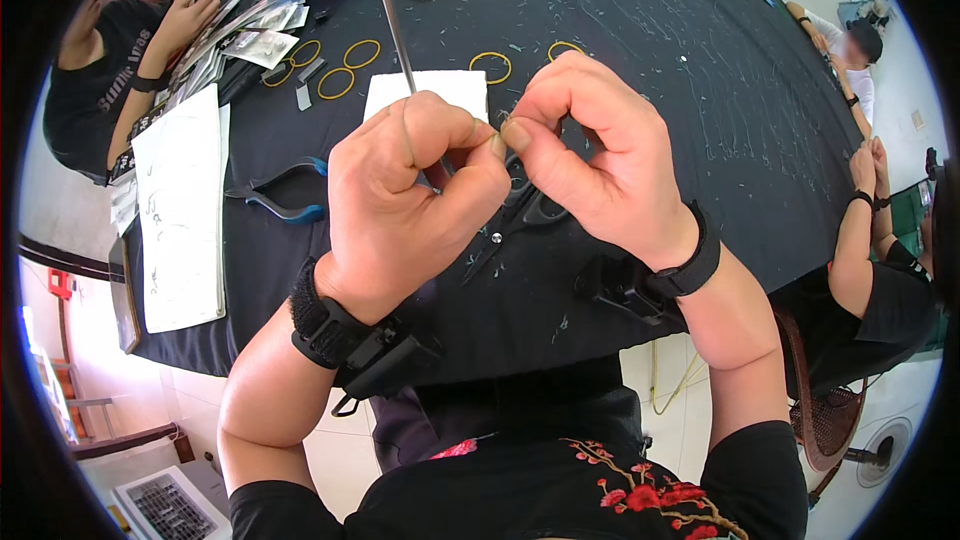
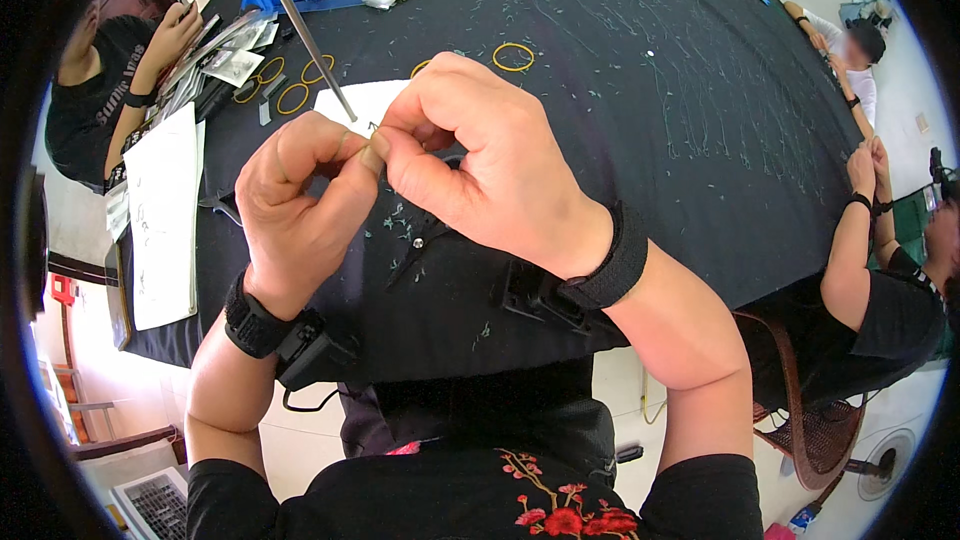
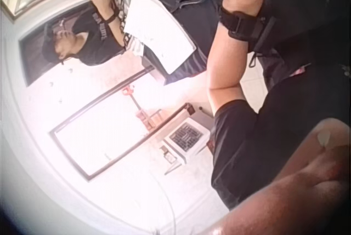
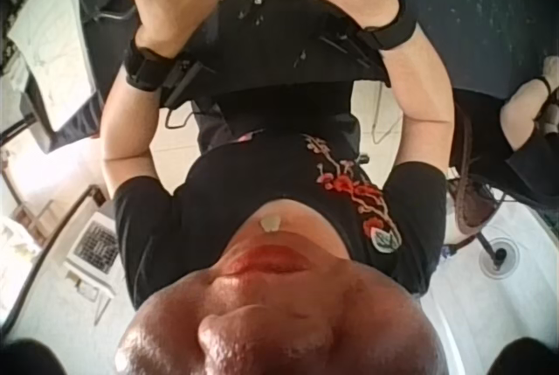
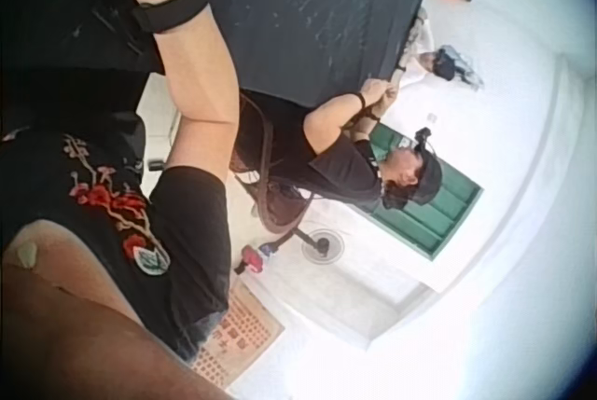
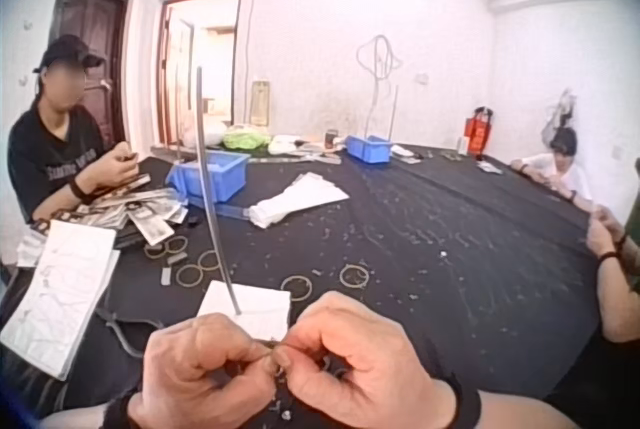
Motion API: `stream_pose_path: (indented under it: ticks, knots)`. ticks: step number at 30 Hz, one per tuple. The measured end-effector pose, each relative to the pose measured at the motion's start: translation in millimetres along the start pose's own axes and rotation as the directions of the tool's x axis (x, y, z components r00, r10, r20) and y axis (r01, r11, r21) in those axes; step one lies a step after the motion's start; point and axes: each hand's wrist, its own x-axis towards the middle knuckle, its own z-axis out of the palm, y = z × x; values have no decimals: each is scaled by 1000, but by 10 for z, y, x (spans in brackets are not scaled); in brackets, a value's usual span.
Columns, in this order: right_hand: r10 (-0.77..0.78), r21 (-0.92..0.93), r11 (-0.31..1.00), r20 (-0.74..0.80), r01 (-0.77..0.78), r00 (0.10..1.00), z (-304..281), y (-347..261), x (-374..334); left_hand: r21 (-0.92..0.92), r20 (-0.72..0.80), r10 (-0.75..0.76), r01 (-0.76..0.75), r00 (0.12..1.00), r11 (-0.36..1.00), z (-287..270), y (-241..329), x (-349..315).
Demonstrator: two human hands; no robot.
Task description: Manually assembling and trimming small fishing lure components using tools.
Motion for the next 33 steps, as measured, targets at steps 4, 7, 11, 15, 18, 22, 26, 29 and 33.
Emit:
stream_pose_path:
  ticks: [4, 7, 11, 15, 18, 22, 26, 29, 33]
  knots:
    - [-90, -72, 993, 1, 90, 996, -3, 1, 19, -136, -27, -96, 92, 995, 986, 1, -1, -15]
    - [-148, -115, 982, 31, 151, 988, -25, -6, 21, -248, -19, -206, 195, 978, 949, -13, -9, -25]
    - [-190, -109, 976, 17, 191, 982, -76, 10, 46, -486, 70, -431, 408, 900, 773, -23, 64, -7]
    - [-133, -90, 988, -44, 128, 990, -95, -15, 40, -583, 191, -508, 513, 840, 630, -63, 106, -1]
    - [-183, -99, 978, 39, 186, 982, -118, 39, 46, -576, 252, -505, 547, 825, 607, -63, 109, -2]
    - [-130, -110, 984, 76, 138, 989, -113, 30, 25, -559, 307, -506, 583, 806, 590, -82, 120, 6]
    - [-115, -85, 990, 20, 117, 993, -55, 65, 26, -577, 287, -466, 540, 837, 613, -53, 130, -8]
    - [-86, -72, 994, 32, 88, 996, -52, 75, 14, -566, 285, -471, 543, 835, 621, -42, 139, -8]
    - [-97, -62, 993, 53, 101, 994, -84, 82, 13, -523, 302, -485, 569, 820, 635, -60, 105, -5]
